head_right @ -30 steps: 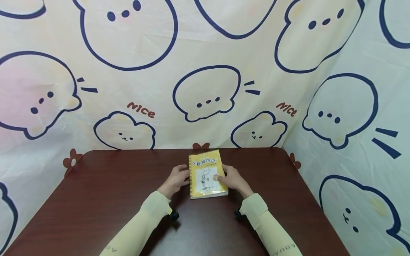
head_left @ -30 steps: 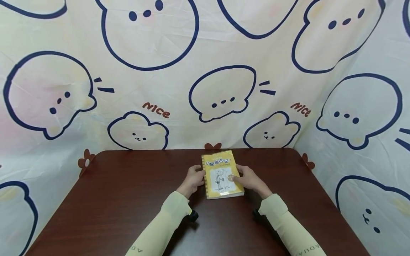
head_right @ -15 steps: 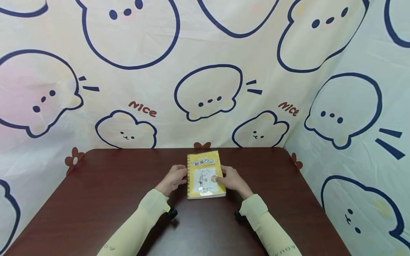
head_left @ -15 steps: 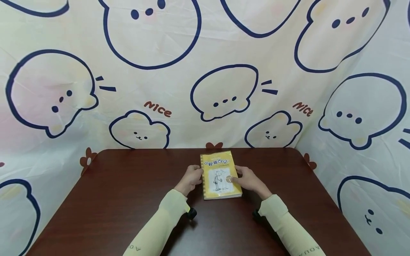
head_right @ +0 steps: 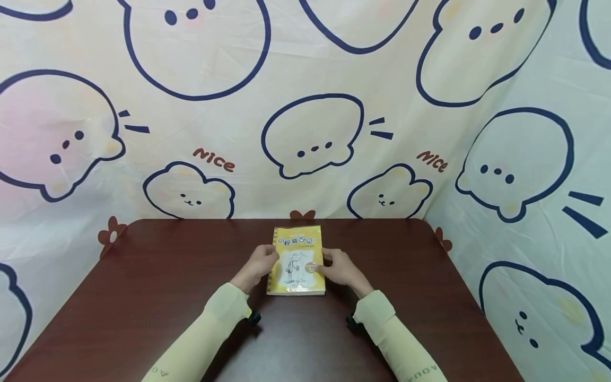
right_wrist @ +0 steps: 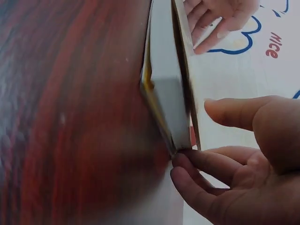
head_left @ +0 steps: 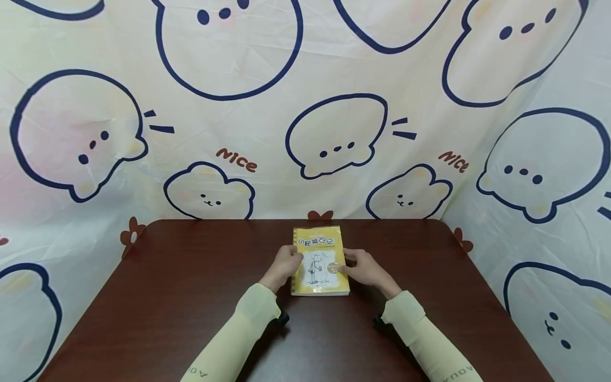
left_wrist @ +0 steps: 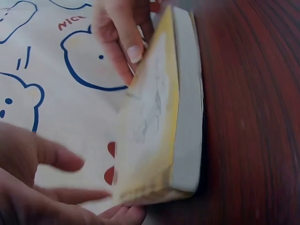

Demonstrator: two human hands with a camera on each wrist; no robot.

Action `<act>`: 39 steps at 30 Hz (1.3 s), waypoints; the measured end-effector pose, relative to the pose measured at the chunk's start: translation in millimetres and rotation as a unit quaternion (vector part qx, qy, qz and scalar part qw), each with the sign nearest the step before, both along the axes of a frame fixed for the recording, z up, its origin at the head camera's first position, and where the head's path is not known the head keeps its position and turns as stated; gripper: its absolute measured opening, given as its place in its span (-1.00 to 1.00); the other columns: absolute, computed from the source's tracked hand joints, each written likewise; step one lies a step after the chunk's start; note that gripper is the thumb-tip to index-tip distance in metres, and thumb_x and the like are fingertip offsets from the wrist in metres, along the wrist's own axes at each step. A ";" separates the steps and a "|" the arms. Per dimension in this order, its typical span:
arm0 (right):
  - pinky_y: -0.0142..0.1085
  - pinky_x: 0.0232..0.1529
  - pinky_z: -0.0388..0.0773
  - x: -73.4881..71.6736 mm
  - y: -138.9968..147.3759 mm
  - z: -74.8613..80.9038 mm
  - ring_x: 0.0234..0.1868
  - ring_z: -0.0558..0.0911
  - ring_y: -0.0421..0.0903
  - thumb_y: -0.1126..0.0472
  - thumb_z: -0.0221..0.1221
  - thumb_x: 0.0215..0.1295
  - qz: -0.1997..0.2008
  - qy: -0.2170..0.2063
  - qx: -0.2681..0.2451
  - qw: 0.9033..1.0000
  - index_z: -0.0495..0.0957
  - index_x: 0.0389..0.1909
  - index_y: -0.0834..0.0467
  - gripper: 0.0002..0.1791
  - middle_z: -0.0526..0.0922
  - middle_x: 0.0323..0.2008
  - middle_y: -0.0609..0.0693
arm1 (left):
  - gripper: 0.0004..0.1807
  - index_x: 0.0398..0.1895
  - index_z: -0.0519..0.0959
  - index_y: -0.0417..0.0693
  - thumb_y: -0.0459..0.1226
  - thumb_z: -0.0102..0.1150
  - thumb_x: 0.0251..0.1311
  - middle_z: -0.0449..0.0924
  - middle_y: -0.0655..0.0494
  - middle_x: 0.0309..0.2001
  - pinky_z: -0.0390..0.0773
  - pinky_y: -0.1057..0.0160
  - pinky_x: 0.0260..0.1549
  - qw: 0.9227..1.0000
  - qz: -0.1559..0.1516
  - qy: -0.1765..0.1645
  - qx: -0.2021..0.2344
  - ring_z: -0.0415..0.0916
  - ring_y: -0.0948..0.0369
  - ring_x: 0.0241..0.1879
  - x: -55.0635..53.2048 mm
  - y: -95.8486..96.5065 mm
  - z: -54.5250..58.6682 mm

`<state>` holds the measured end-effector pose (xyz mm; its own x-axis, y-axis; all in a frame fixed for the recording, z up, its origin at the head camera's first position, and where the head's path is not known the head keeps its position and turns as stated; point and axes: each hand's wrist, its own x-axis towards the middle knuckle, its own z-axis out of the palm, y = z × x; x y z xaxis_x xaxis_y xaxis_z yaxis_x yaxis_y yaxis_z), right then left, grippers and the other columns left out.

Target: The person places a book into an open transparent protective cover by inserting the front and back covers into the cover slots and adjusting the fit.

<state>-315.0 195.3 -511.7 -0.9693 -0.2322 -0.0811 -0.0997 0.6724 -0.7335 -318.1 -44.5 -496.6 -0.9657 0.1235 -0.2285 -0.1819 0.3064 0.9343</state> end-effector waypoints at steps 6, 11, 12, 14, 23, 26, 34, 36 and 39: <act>0.10 0.31 0.41 4.5 -9.2 0.8 0.32 0.41 0.18 0.10 0.31 0.37 0.005 0.041 0.112 0.993 0.29 0.48 0.32 -0.24 0.45 0.37 0.27 | -0.39 0.39 0.38 -0.41 -0.25 0.19 0.36 0.18 -0.38 0.46 0.42 -0.12 0.22 0.989 -0.071 0.037 -0.126 0.29 -0.17 0.33 3.3 1.9 1.6; 0.16 0.45 0.23 6.8 -16.2 -0.3 0.52 0.15 0.30 0.16 0.25 0.43 0.040 0.082 0.152 0.984 0.25 0.49 0.33 -0.28 0.12 0.55 0.32 | -0.26 0.44 0.37 -0.31 -0.16 0.34 0.25 -0.13 -0.44 0.57 -0.07 -0.25 0.51 0.945 -0.166 0.110 -0.259 -0.29 -0.30 0.59 5.6 5.8 -0.6; 0.14 0.47 0.20 6.8 -18.0 -1.4 0.55 0.11 0.29 0.19 0.22 0.45 0.055 0.086 0.152 0.983 0.25 0.50 0.32 -0.32 0.09 0.57 0.31 | -0.24 0.45 0.36 -0.29 -0.15 0.35 0.24 -0.14 -0.44 0.57 -0.09 -0.26 0.51 0.936 -0.181 0.122 -0.276 -0.32 -0.31 0.59 5.6 6.8 -1.6; 0.09 0.50 0.17 6.9 -22.2 -3.6 0.58 0.09 0.25 0.23 0.12 0.52 0.096 0.096 0.164 0.977 0.26 0.49 0.34 -0.39 0.09 0.56 0.31 | -0.23 0.47 0.35 -0.23 -0.13 0.35 0.25 -0.12 -0.43 0.57 -0.09 -0.27 0.51 0.926 -0.200 0.131 -0.292 -0.32 -0.32 0.58 6.3 8.8 -3.6; 0.01 0.48 0.23 8.3 -37.5 -1.2 0.58 0.10 0.18 0.10 0.09 0.54 0.144 0.068 0.186 0.970 0.05 0.53 0.45 -0.23 0.05 0.56 0.37 | -0.26 0.54 0.29 -0.06 -0.05 0.25 0.36 -0.16 -0.38 0.59 0.07 -0.31 0.45 0.915 -0.232 0.120 -0.306 -0.23 -0.29 0.59 2.9 12.1 -6.7; 0.02 0.51 0.17 7.9 -38.4 -1.1 0.60 0.05 0.19 0.07 0.08 0.54 0.139 0.060 0.198 0.968 0.01 0.54 0.45 -0.21 0.01 0.57 0.36 | -0.25 0.57 0.25 -0.03 -0.01 0.20 0.40 -0.18 -0.35 0.60 0.12 -0.29 0.44 0.902 -0.253 0.120 -0.329 -0.22 -0.27 0.59 0.8 11.1 -7.6; 0.04 0.57 0.00 -3.0 -40.3 2.0 0.61 -0.07 0.27 0.03 0.06 0.55 0.140 0.042 0.228 0.963 -0.04 0.52 0.53 -0.16 -0.08 0.58 0.41 | -0.22 0.59 0.19 -0.06 0.01 0.16 0.42 -0.25 -0.38 0.60 0.04 -0.28 0.47 0.895 -0.282 0.130 -0.322 -0.29 -0.25 0.60 -9.3 8.2 -9.5; 0.04 0.57 -0.01 -6.8 -41.2 2.4 0.61 -0.08 0.27 0.01 0.05 0.56 0.141 0.039 0.236 0.961 -0.06 0.52 0.53 -0.15 -0.10 0.58 0.41 | -0.21 0.60 0.18 -0.03 0.03 0.17 0.42 -0.26 -0.35 0.61 0.05 -0.28 0.47 0.897 -0.279 0.126 -0.320 -0.29 -0.24 0.60 -12.0 7.5 -9.7; 0.02 0.58 -0.02 -11.6 -42.9 2.8 0.62 -0.10 0.25 -0.02 0.03 0.57 0.143 0.032 0.251 0.957 -0.09 0.53 0.52 -0.13 -0.12 0.58 0.40 | -0.20 0.60 0.17 0.00 0.04 0.18 0.41 -0.27 -0.33 0.62 0.06 -0.27 0.47 0.899 -0.275 0.122 -0.319 -0.30 -0.21 0.61 -15.3 6.8 -9.8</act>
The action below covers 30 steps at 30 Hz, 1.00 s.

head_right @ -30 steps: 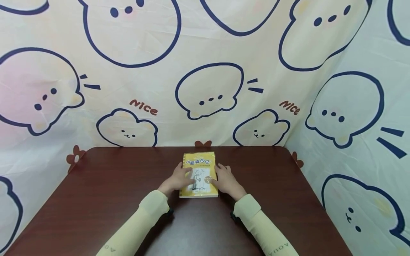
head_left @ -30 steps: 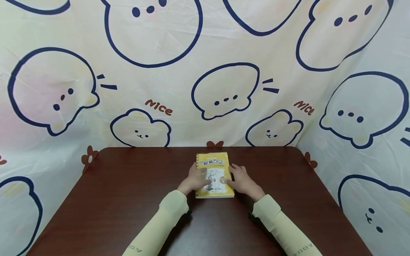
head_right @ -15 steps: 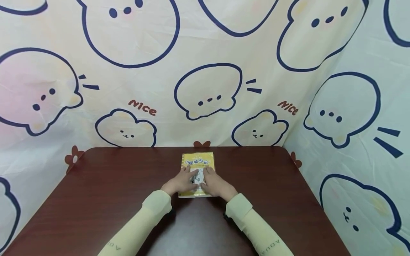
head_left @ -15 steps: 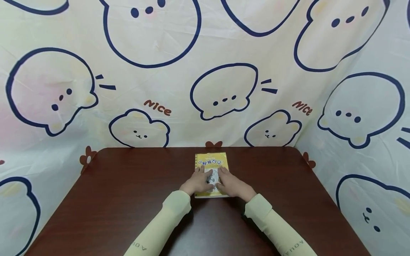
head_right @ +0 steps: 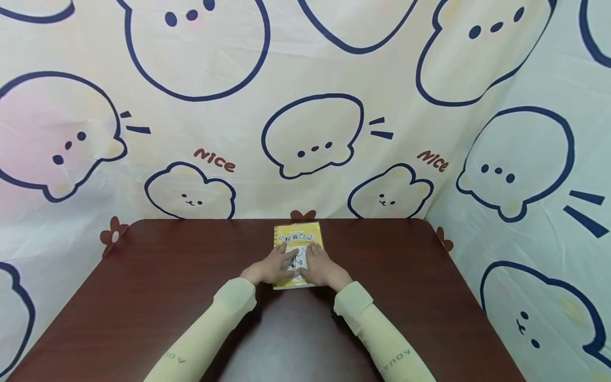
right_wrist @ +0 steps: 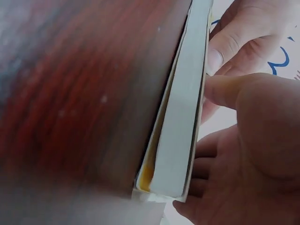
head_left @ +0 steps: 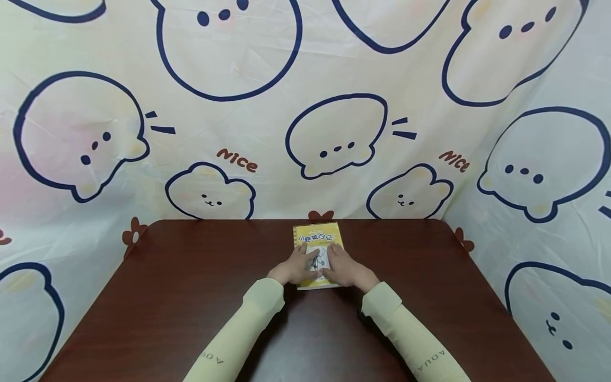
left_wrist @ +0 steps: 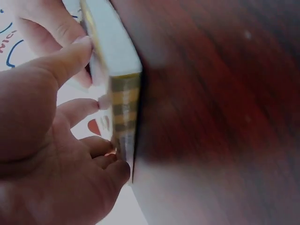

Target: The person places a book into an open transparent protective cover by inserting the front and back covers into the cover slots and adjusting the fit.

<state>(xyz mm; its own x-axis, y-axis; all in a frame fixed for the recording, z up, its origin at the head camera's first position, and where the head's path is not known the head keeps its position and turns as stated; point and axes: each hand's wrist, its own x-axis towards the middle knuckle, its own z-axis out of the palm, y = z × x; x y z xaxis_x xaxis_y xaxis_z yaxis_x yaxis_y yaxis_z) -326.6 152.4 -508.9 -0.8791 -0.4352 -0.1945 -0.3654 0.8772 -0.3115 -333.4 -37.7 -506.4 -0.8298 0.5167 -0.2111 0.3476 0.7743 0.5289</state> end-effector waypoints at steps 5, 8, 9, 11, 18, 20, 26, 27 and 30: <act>0.02 0.58 -0.02 -2.4 -2.2 4.0 0.62 -0.12 0.26 -0.02 0.02 0.57 -0.002 -0.014 0.028 1.000 -0.12 0.53 0.53 -0.11 -0.14 0.58 0.42 | -0.20 0.60 0.17 0.03 0.06 0.19 0.40 -0.28 -0.31 0.62 0.07 -0.24 0.48 1.000 -0.001 -0.002 -0.002 -0.30 -0.20 0.61 -2.3 1.9 0.4; 0.02 0.58 -0.03 -2.7 -3.6 6.7 0.62 -0.13 0.27 -0.01 0.02 0.57 -0.004 -0.021 0.033 0.999 -0.13 0.52 0.54 -0.11 -0.16 0.58 0.43 | -0.20 0.61 0.16 0.05 0.06 0.18 0.40 -0.29 -0.30 0.63 0.07 -0.24 0.48 1.000 -0.002 -0.005 -0.004 -0.31 -0.19 0.62 -2.9 2.1 1.5; 0.02 0.58 -0.03 -2.5 -4.1 6.9 0.62 -0.14 0.27 -0.02 0.01 0.57 -0.004 -0.022 0.033 0.999 -0.13 0.52 0.54 -0.11 -0.16 0.58 0.43 | -0.20 0.61 0.16 0.06 0.07 0.18 0.41 -0.30 -0.29 0.63 0.07 -0.24 0.48 1.000 -0.002 -0.006 -0.005 -0.32 -0.18 0.62 -3.2 1.7 1.6; 0.01 0.58 -0.03 -1.7 -4.7 6.4 0.62 -0.15 0.27 -0.03 0.00 0.58 -0.007 -0.023 0.031 0.999 -0.15 0.53 0.53 -0.11 -0.18 0.59 0.42 | -0.20 0.61 0.15 0.08 0.07 0.18 0.40 -0.31 -0.27 0.63 0.07 -0.25 0.47 1.000 0.000 -0.009 -0.006 -0.33 -0.17 0.62 -3.1 0.6 1.8; 0.02 0.59 -0.08 0.5 -5.9 2.9 0.63 -0.20 0.26 -0.04 -0.05 0.59 -0.006 -0.031 0.020 0.999 -0.16 0.54 0.51 -0.13 -0.22 0.59 0.40 | -0.21 0.61 0.16 0.11 0.08 0.17 0.40 -0.28 -0.19 0.65 0.06 -0.24 0.48 1.000 -0.001 -0.011 0.003 -0.34 -0.13 0.63 -3.9 -6.2 -3.8; 0.04 0.59 -0.10 -2.1 -5.1 2.3 0.63 -0.22 0.26 -0.03 -0.05 0.59 -0.001 -0.038 0.018 0.999 -0.17 0.54 0.51 -0.12 -0.24 0.60 0.39 | -0.21 0.61 0.17 0.11 0.08 0.17 0.41 -0.27 -0.18 0.65 0.04 -0.24 0.49 1.000 -0.001 -0.009 0.007 -0.34 -0.12 0.63 -5.3 -8.0 -5.3; 0.10 0.58 -0.11 -7.4 3.3 -8.7 0.62 -0.24 0.30 -0.04 0.05 0.54 -0.008 -0.044 -0.036 0.998 -0.13 0.55 0.49 -0.09 -0.23 0.59 0.39 | -0.30 0.57 0.24 -0.02 0.00 0.11 0.47 -0.13 -0.18 0.63 -0.01 -0.20 0.51 0.999 -0.012 0.026 0.030 -0.27 -0.15 0.62 -6.4 -10.0 -17.1; 0.12 0.57 -0.11 -6.0 5.5 -9.9 0.61 -0.23 0.32 -0.03 0.08 0.53 -0.011 -0.039 -0.051 0.998 -0.10 0.54 0.49 -0.09 -0.21 0.59 0.40 | -0.32 0.56 0.26 -0.06 -0.01 0.10 0.48 -0.07 -0.17 0.62 -0.03 -0.18 0.52 0.998 -0.018 0.040 0.036 -0.24 -0.15 0.62 -5.1 -9.3 -19.6; 0.16 0.56 -0.13 -0.3 15.0 -9.1 0.60 -0.26 0.34 -0.01 0.10 0.53 -0.018 -0.015 -0.090 0.996 -0.07 0.55 0.47 -0.11 -0.22 0.59 0.39 | -0.38 0.53 0.30 -0.11 -0.06 0.05 0.52 0.03 -0.19 0.60 -0.04 -0.17 0.53 0.994 -0.034 0.090 0.051 -0.17 -0.18 0.60 -1.0 -6.2 -24.1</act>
